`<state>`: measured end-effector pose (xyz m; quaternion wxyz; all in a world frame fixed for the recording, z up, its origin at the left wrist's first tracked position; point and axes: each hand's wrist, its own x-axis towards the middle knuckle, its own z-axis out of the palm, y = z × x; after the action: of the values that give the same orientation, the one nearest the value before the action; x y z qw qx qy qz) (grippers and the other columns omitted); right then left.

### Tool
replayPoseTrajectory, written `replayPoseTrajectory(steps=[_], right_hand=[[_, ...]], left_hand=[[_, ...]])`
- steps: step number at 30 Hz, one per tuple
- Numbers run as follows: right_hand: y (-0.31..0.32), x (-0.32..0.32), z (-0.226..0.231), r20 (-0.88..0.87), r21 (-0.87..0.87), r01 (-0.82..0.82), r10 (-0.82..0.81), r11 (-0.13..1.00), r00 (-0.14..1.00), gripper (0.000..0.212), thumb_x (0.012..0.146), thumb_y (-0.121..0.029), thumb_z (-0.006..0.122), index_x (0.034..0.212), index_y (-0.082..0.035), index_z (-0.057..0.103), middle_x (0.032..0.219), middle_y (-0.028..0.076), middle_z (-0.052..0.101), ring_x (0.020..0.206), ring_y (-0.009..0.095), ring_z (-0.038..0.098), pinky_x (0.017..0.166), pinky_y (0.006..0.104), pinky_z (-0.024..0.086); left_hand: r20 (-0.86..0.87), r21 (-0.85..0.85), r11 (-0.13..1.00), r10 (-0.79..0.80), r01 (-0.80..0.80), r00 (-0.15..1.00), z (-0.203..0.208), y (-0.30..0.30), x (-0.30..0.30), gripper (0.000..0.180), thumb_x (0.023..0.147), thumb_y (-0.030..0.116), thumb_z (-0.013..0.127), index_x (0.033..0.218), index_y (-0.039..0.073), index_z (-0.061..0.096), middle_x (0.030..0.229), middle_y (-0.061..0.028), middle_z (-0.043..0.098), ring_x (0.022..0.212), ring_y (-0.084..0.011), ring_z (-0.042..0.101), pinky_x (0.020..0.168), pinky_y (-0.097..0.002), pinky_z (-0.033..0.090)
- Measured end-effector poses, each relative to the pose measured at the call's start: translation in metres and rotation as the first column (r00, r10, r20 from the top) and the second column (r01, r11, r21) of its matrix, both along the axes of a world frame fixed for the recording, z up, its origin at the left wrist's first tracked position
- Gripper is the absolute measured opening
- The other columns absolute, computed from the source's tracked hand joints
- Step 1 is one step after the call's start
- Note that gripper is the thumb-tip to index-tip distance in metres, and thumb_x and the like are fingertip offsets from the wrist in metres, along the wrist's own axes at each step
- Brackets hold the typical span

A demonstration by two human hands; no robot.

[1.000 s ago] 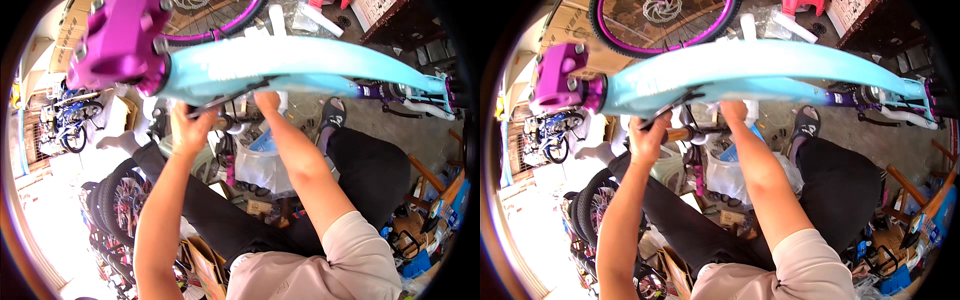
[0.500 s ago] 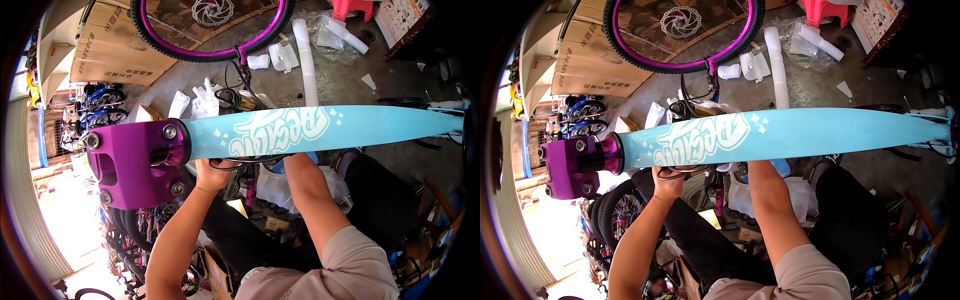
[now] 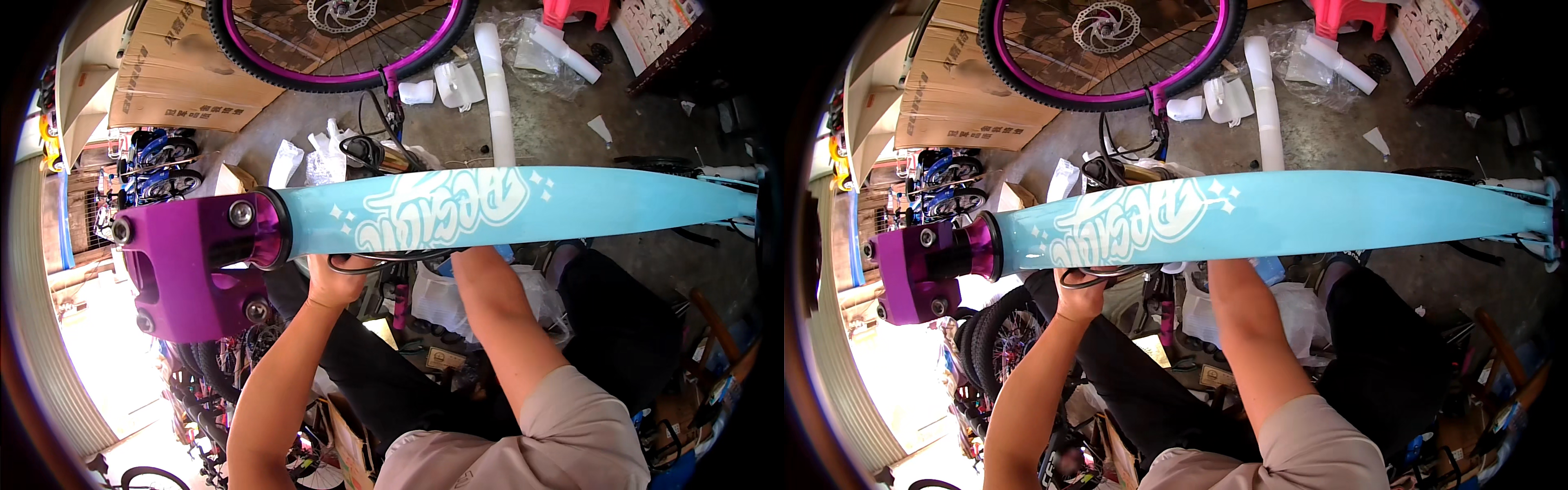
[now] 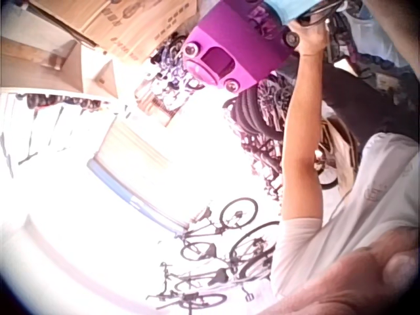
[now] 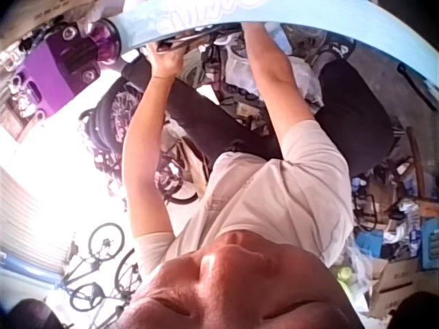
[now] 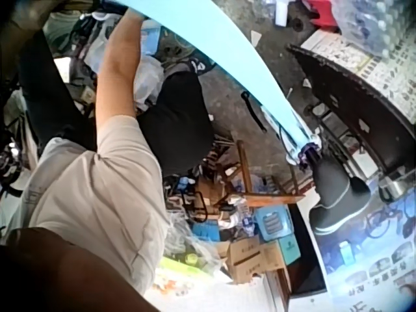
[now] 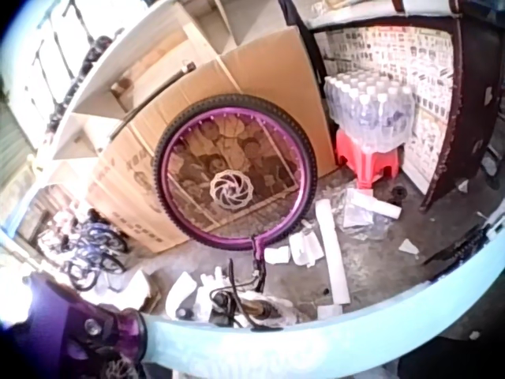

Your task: The person removes protective foam from a light blue bicycle frame and uses a screwdriver to tighten the stem bolts on the handlebars. The person is sitting on the floor in a workshop environment.

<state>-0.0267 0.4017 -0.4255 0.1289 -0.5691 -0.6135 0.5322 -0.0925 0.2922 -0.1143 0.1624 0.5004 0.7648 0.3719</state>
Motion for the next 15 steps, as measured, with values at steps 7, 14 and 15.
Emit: replayPoseTrajectory(steps=[7, 14, 15], right_hand=[[-0.028, 0.002, 0.003, -0.050, -0.039, 0.006, -0.008, 0.999, 0.999, 0.059, 0.099, -0.049, 0.052, 0.146, -0.013, 0.048, 0.147, 0.009, 0.052, 0.129, 0.028, 0.055, 0.103, 0.0456, 0.047], [-0.021, 0.020, 0.000, -0.125, -0.124, 0.043, -0.059, 0.991, 0.990, 0.059, 0.099, -0.048, 0.052, 0.146, -0.012, 0.048, 0.147, 0.009, 0.052, 0.128, 0.027, 0.055, 0.104, 0.0453, 0.047], [-0.018, 0.025, -0.001, -0.155, -0.155, 0.059, -0.084, 0.986, 0.984, 0.059, 0.099, -0.048, 0.052, 0.146, -0.012, 0.048, 0.147, 0.009, 0.052, 0.128, 0.027, 0.055, 0.104, 0.0452, 0.047]], left_hand=[[-0.179, -0.044, 0.997, -0.069, 0.062, 0.981, -0.007, -0.012, -0.009, 0.016, 0.077, 0.011, 0.071, 0.089, 0.001, 0.069, 0.087, -0.0151, 0.070, 0.079, -0.0355, 0.066, 0.073, -0.0422, 0.051], [-0.110, -0.018, 0.999, -0.037, 0.035, 0.993, -0.003, -0.006, -0.003, 0.016, 0.077, 0.012, 0.070, 0.089, 0.001, 0.069, 0.086, -0.0160, 0.069, 0.077, -0.0356, 0.066, 0.070, -0.0422, 0.051], [-0.048, -0.048, 0.998, -0.034, 0.032, 0.998, -0.004, -0.008, -0.002, 0.017, 0.078, 0.013, 0.071, 0.089, 0.001, 0.068, 0.087, -0.0160, 0.069, 0.077, -0.0360, 0.066, 0.071, -0.0422, 0.051]])
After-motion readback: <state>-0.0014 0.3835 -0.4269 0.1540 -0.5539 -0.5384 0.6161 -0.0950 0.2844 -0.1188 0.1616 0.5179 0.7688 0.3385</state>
